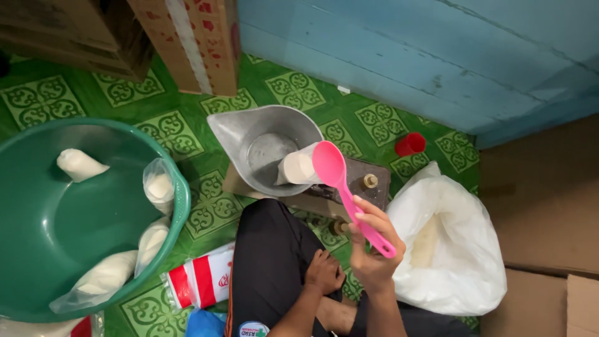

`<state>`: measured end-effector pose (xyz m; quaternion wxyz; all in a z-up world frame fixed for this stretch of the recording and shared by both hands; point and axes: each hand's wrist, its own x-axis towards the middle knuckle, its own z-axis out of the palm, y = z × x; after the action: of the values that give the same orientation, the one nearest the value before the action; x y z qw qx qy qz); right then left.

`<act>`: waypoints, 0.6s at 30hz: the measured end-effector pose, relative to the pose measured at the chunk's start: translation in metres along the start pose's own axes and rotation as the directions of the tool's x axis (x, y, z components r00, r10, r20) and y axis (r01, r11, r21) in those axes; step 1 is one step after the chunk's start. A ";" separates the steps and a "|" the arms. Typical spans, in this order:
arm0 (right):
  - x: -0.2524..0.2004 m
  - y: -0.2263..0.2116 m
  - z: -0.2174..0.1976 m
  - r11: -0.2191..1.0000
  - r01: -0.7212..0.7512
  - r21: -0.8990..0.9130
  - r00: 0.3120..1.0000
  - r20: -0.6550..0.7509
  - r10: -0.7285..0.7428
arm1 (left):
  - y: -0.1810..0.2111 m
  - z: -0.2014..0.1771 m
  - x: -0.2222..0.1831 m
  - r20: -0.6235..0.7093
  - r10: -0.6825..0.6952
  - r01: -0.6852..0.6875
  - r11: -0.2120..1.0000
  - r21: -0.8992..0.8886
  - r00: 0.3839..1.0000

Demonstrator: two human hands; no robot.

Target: Scoop powder from a large bag into a funnel using a spoon while sitting on the floor.

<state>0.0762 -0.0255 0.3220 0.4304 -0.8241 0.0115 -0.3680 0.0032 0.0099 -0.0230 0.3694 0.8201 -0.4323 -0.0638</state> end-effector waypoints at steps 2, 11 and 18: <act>-0.004 0.003 -0.004 0.995 -0.059 0.076 0.991 -0.112 0.067 | 0.000 0.000 0.000 0.029 -0.019 0.020 0.999 -0.037 0.999; -0.037 0.039 -0.053 0.782 -0.193 0.592 0.729 -0.447 0.518 | 0.003 -0.005 0.000 -0.107 0.062 -0.059 0.998 0.036 0.992; -0.062 0.057 -0.114 0.718 -0.157 0.678 0.555 -0.541 0.632 | 0.009 -0.012 0.001 -0.080 0.097 -0.088 0.990 0.108 0.992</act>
<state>-0.0224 -0.1209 0.2852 0.6806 -0.4078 0.2735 -0.5438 0.0031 0.0122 -0.0079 0.3467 0.8193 -0.4565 0.0112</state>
